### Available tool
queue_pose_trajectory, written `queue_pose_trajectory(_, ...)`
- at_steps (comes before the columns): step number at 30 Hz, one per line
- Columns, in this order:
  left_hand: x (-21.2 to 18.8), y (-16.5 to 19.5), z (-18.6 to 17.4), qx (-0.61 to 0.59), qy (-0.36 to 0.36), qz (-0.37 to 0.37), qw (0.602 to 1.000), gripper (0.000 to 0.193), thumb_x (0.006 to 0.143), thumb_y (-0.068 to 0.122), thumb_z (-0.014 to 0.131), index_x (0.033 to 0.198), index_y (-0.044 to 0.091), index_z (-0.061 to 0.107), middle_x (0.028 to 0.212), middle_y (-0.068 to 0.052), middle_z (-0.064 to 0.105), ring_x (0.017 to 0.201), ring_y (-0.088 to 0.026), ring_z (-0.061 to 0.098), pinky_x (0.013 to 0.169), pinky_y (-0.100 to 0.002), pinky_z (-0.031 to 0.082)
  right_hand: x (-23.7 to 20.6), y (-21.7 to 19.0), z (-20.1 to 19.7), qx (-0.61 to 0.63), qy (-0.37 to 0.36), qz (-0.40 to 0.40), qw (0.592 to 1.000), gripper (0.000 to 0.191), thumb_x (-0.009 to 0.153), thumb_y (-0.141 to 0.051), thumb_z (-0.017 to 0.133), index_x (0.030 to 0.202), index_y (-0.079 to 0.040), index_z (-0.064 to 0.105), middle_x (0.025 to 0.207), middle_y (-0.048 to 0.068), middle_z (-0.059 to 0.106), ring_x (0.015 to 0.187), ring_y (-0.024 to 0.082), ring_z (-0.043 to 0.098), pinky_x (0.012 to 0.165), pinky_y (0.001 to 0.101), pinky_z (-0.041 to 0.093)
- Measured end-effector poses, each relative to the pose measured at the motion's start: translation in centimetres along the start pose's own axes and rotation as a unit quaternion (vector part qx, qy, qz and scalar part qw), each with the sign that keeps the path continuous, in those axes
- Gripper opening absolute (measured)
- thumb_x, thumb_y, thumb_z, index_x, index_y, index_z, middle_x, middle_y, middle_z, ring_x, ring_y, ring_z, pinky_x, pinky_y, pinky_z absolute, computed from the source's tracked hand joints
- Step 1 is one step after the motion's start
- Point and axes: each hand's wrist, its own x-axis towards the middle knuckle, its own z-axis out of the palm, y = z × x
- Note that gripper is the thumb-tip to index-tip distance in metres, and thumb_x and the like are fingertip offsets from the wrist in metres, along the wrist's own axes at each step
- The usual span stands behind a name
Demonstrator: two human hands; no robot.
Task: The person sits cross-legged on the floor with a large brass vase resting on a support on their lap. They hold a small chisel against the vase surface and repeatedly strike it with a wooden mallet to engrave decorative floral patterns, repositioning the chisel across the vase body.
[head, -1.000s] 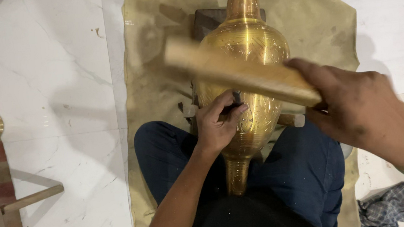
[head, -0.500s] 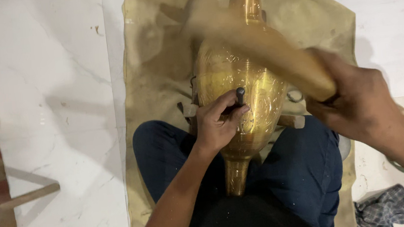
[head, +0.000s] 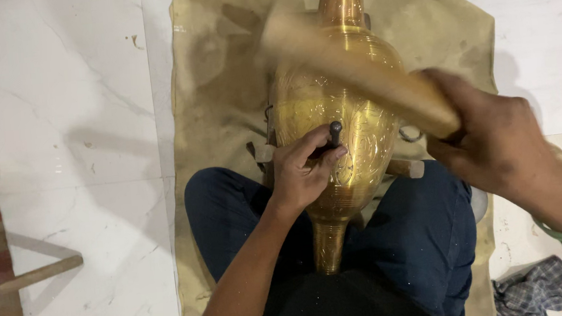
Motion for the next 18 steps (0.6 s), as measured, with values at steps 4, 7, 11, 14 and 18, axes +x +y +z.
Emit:
queue_pose_trajectory(4,0.0,0.2,-0.1,-0.009,-0.009,-0.008,1.000,0.036,0.091,0.008,0.083,0.123,0.002,0.069,0.103,-0.011,0.077,0.090,-0.015,0.076,0.078,-0.026,0.062,-0.2,0.1,0.3,0.069,-0.010,-0.009,0.997,0.056,0.093,-0.008,0.073,0.143,-0.005,0.047,0.074,0.004,0.066,0.061,0.017,0.069,0.049,0.0282,0.054)
queue_pose_trajectory(7,0.0,0.1,-0.1,-0.019,-0.004,0.006,1.000,0.034,0.091,0.006,0.082,0.122,0.002,0.069,0.109,-0.013,0.077,0.088,-0.014,0.075,0.078,-0.027,0.062,-0.8,-0.1,0.0,-0.070,-0.087,0.030,0.993,0.063,0.089,-0.010,0.075,0.146,-0.011,0.049,0.075,0.005,0.068,0.056,0.018,0.067,0.043,0.0293,0.055)
queue_pose_trajectory(11,-0.1,-0.5,-0.2,0.008,-0.004,0.017,1.000,0.033,0.090,0.007,0.084,0.120,0.003,0.070,0.101,-0.010,0.077,0.087,-0.015,0.077,0.075,-0.026,0.061,-1.4,-0.2,-0.5,-0.048,-0.091,0.028,0.994,0.066,0.086,-0.012,0.075,0.146,-0.015,0.048,0.079,0.003,0.071,0.057,0.015,0.067,0.047,0.0275,0.055)
queue_pose_trajectory(14,-0.2,-0.9,-0.1,-0.005,-0.006,0.023,1.000,0.032,0.091,0.009,0.084,0.120,0.004,0.071,0.100,-0.009,0.077,0.085,-0.015,0.077,0.074,-0.025,0.062,-1.6,0.0,-0.4,-0.070,-0.072,0.031,0.994,0.075,0.078,-0.012,0.076,0.148,-0.013,0.049,0.083,0.009,0.072,0.057,0.018,0.068,0.047,0.0293,0.055)
queue_pose_trajectory(18,-0.2,-0.9,-0.1,-0.016,-0.010,0.029,0.999,0.032,0.092,0.008,0.082,0.122,0.004,0.070,0.104,-0.011,0.077,0.090,-0.017,0.077,0.077,-0.027,0.064,-2.1,0.1,-0.5,-0.168,-0.242,0.172,0.940,0.078,0.085,-0.017,0.077,0.156,-0.020,0.043,0.080,0.004,0.074,0.054,0.016,0.071,0.047,0.0284,0.057)
